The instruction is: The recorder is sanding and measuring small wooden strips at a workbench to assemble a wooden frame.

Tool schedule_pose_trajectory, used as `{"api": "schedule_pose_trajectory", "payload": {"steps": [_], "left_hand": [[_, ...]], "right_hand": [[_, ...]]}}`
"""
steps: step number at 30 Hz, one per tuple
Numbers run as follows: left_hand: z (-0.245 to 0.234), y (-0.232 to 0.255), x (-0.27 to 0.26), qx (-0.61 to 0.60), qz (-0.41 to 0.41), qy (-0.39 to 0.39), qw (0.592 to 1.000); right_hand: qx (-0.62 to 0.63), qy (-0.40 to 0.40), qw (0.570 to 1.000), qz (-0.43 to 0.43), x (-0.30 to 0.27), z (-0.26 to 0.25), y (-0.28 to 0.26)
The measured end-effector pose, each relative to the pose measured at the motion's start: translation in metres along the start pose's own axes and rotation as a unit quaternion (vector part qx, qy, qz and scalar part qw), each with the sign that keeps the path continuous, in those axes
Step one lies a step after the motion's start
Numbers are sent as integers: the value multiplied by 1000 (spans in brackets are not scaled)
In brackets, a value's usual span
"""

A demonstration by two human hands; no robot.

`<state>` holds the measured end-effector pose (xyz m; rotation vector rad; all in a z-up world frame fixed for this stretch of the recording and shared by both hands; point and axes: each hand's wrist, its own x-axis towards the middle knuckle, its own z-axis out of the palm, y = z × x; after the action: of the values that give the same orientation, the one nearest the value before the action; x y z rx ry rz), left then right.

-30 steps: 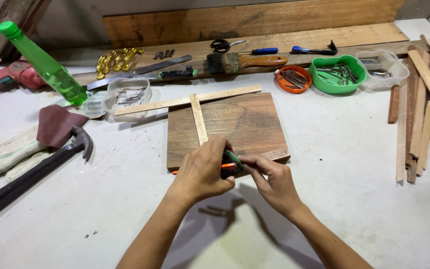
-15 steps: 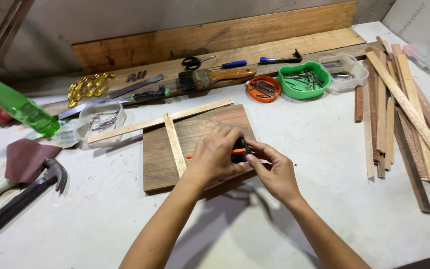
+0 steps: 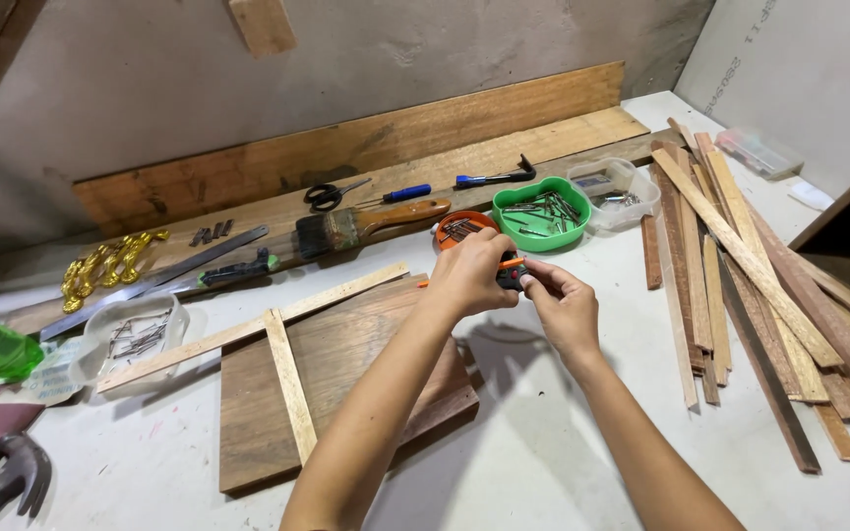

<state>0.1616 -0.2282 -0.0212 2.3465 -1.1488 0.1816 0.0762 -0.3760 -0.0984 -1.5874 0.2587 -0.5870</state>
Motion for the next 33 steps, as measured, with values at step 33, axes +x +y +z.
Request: {"api": "schedule_pose_trajectory", "payload": {"steps": [33], "left_hand": [[20, -32, 17, -6, -178, 16, 984]], "right_hand": [[-196, 14, 966, -169, 21, 32, -2]]}}
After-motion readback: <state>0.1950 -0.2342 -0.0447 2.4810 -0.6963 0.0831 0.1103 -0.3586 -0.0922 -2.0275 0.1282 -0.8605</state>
